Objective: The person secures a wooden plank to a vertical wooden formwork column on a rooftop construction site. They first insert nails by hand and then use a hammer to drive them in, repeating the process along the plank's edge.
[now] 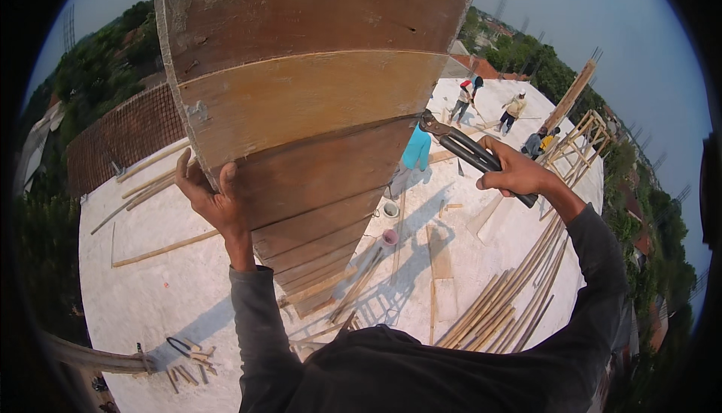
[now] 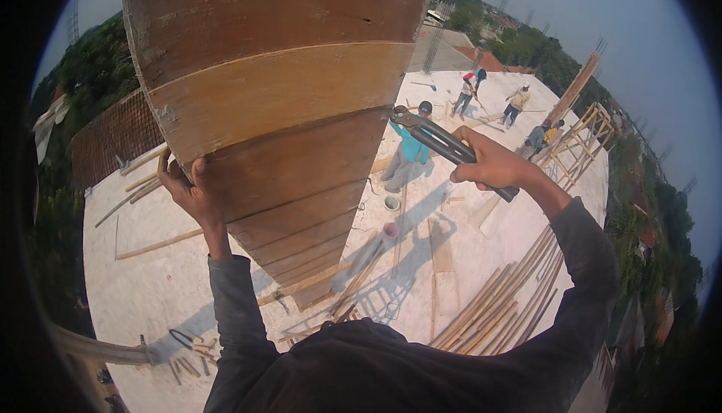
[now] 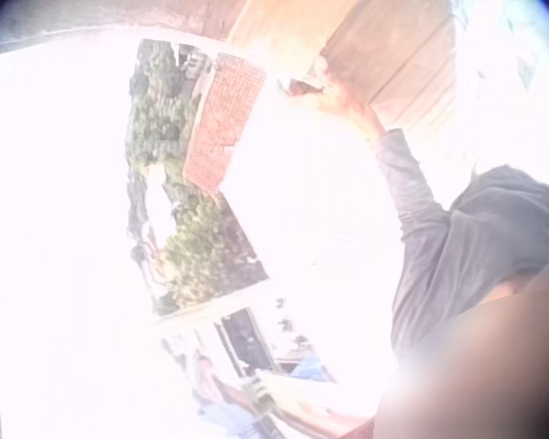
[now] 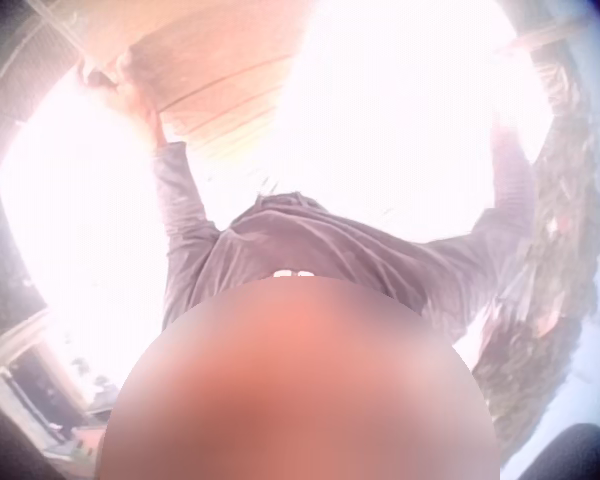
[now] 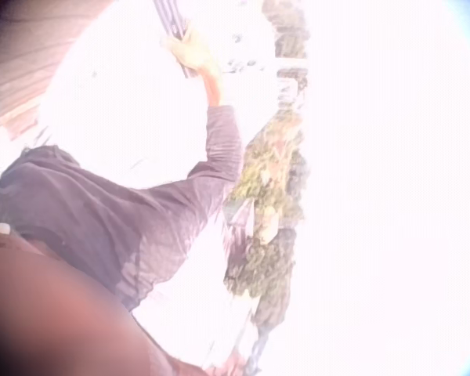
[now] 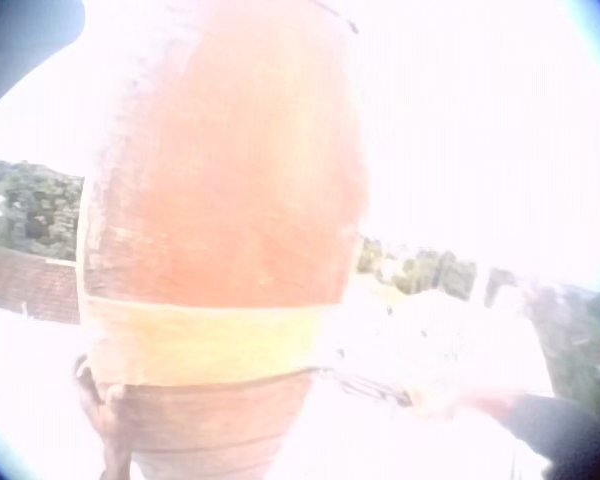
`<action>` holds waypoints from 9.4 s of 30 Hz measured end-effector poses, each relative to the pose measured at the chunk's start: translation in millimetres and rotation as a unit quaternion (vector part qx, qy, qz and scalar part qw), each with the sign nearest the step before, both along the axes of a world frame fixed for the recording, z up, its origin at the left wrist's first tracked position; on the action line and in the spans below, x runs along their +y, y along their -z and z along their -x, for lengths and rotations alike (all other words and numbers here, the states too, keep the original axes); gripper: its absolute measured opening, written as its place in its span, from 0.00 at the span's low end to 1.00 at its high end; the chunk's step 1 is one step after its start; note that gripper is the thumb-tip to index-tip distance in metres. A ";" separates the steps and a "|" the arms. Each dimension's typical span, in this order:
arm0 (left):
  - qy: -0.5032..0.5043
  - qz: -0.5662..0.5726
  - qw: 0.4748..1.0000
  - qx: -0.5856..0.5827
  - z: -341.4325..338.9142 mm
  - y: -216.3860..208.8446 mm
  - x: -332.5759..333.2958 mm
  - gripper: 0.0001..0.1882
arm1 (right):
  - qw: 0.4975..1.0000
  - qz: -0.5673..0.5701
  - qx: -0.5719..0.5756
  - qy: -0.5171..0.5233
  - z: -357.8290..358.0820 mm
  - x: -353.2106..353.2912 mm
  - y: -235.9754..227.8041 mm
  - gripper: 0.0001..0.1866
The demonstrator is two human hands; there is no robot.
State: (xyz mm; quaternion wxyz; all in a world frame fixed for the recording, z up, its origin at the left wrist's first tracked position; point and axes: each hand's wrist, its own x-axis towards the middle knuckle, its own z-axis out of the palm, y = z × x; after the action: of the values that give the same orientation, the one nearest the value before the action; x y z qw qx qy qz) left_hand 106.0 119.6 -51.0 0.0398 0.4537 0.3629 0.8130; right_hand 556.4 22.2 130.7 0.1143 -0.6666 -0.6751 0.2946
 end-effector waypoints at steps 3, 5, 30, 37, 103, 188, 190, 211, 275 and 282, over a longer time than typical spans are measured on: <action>0.007 0.001 1.000 -0.001 0.3 -0.6 -1.6 0.41 | 0.946 -0.238 -0.200 -0.094 -2.6 -12.3 5.5 0.25; 0.011 0.004 1.000 0.002 -0.8 -1.8 -3.2 0.40 | 0.884 -0.323 -0.325 -0.094 -3.7 -17.0 13.0 0.23; 0.007 0.005 1.000 -0.007 -7.3 -4.5 -7.6 0.39 | 0.999 0.000 0.019 0.049 14.2 -17.8 -12.9 0.23; -0.021 -0.007 1.000 0.004 -7.5 -7.4 -3.7 0.40 | 0.998 0.055 0.039 0.008 -0.1 -6.6 7.5 0.21; -0.028 0.034 0.999 -0.005 -0.7 -3.6 -2.7 0.38 | 0.986 -0.138 -0.008 0.092 -1.5 -13.9 99.4 0.32; -0.119 0.143 0.981 0.049 -1.0 -15.6 -9.8 0.40 | 0.943 -0.311 0.119 -0.002 2.8 23.0 202.5 0.25; -0.099 0.116 0.986 0.062 -4.1 -15.3 -11.2 0.40 | 0.939 -0.321 0.126 -0.004 5.1 25.8 209.9 0.25; -0.132 0.122 0.981 0.077 -11.2 -16.0 -13.7 0.43 | 0.894 -0.412 0.176 0.012 30.8 48.8 257.2 0.22; 0.157 -0.177 0.654 0.718 -266.6 -147.7 -7.0 0.35 | 0.983 -0.183 0.015 -0.012 -24.2 -14.0 88.5 0.18; -0.333 -0.261 0.666 0.615 -236.5 -316.3 36.2 0.39 | 0.987 -0.161 -0.018 -0.018 -24.4 -13.7 80.2 0.19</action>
State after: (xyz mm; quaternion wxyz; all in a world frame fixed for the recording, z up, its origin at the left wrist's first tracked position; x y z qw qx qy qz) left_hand 342.5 155.8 265.3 -0.5855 0.6917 0.2050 0.3699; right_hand 580.8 8.5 50.4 0.2028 -0.6327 -0.7273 0.1719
